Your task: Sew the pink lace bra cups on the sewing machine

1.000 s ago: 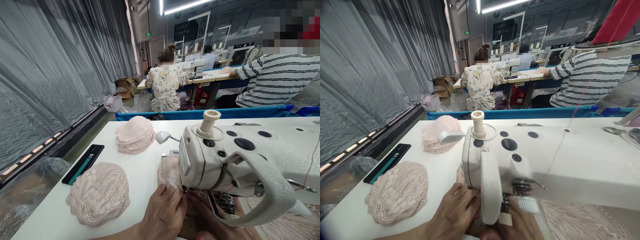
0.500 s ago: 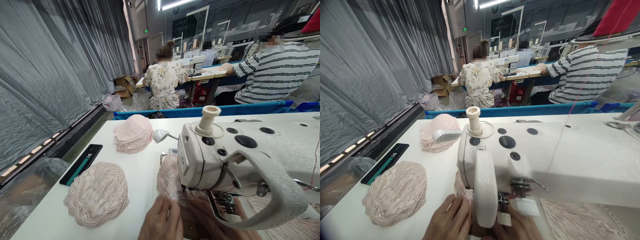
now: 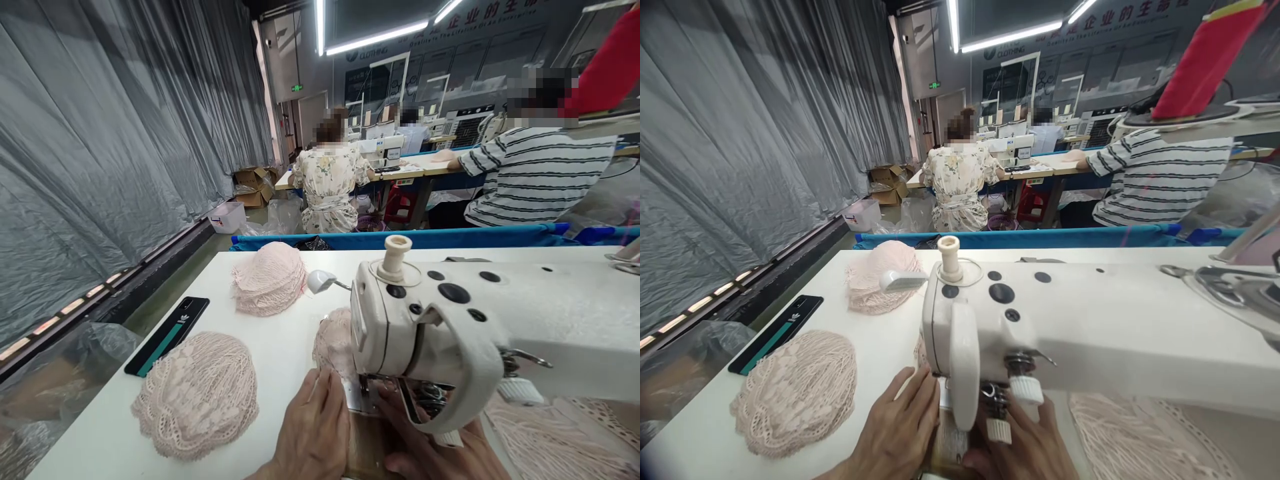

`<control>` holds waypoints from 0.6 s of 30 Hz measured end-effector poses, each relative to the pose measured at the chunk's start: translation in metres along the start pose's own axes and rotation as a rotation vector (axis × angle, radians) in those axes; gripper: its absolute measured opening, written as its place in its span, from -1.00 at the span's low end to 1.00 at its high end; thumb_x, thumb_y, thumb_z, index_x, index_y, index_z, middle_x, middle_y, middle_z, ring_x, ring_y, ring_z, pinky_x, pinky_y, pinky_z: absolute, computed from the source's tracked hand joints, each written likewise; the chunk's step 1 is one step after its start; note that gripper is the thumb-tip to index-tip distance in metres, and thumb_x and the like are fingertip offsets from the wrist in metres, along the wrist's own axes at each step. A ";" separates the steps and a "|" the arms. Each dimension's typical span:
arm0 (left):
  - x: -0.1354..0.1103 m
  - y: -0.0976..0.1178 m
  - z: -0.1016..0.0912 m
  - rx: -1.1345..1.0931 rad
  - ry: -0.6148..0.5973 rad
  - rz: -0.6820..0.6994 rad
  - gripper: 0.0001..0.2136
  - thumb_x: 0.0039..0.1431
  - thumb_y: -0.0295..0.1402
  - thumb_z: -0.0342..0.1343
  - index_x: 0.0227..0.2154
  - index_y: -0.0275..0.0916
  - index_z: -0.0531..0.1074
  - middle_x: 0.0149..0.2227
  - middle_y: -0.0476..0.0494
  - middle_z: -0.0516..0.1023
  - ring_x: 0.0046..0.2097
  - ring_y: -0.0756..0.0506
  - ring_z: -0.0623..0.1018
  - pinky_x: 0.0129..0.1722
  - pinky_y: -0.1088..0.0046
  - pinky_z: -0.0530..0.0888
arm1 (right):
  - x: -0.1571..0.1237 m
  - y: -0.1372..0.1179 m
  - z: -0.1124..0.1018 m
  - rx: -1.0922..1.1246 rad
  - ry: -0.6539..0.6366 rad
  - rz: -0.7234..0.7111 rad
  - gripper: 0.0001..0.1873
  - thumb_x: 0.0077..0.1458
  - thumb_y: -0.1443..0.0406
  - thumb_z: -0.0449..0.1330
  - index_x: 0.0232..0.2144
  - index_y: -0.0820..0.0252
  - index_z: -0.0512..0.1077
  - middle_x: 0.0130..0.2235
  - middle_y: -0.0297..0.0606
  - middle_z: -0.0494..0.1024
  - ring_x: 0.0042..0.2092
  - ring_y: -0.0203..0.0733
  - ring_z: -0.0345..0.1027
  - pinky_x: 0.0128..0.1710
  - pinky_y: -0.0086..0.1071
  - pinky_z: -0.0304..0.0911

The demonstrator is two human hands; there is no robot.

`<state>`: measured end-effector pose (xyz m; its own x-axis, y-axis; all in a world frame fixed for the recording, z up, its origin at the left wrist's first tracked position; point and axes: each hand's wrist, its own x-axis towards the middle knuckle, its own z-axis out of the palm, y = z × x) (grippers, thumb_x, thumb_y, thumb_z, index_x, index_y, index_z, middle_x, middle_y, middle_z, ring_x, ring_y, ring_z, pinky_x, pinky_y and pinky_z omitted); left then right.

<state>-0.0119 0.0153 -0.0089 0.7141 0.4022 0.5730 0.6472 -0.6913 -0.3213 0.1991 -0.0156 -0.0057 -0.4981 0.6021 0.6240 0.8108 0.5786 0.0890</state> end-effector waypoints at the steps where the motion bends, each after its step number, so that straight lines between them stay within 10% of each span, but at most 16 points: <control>1: 0.003 -0.002 -0.001 -0.002 -0.012 0.002 -0.73 0.12 -0.65 -0.17 -0.25 -0.46 0.42 -0.22 -0.28 0.50 -0.10 -0.17 0.46 -0.03 0.26 0.33 | -0.001 0.001 0.001 -0.019 0.003 0.003 -0.62 0.24 0.12 -0.05 0.02 0.08 0.32 -0.16 -0.19 0.57 -0.18 -0.06 0.43 -0.22 -0.26 0.20; 11: 0.034 -0.026 0.010 -0.073 -0.028 0.070 -0.82 0.03 -0.70 -0.01 -0.53 -0.31 0.30 -0.45 -0.11 0.44 -0.33 -0.07 0.47 -0.21 0.37 0.42 | 0.002 -0.007 0.006 -0.041 -0.017 -0.070 -0.65 0.26 0.15 -0.04 -0.13 0.23 0.41 -0.18 -0.17 0.59 -0.22 -0.11 0.46 -0.10 -0.15 0.05; 18: -0.029 0.008 -0.037 -0.007 0.006 0.062 -0.84 0.12 -0.60 -0.10 -0.45 -0.32 0.34 -0.23 -0.28 0.51 -0.37 -0.09 0.47 -0.19 0.29 0.36 | 0.009 -0.034 -0.013 -0.031 0.026 -0.226 -0.57 0.24 0.04 -0.04 -0.19 0.22 0.47 -0.20 -0.23 0.60 -0.27 -0.15 0.49 -0.30 -0.29 0.21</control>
<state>-0.0376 -0.0240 0.0001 0.7514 0.3545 0.5565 0.5996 -0.7190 -0.3514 0.1712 -0.0365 0.0072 -0.6602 0.4443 0.6056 0.6888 0.6795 0.2525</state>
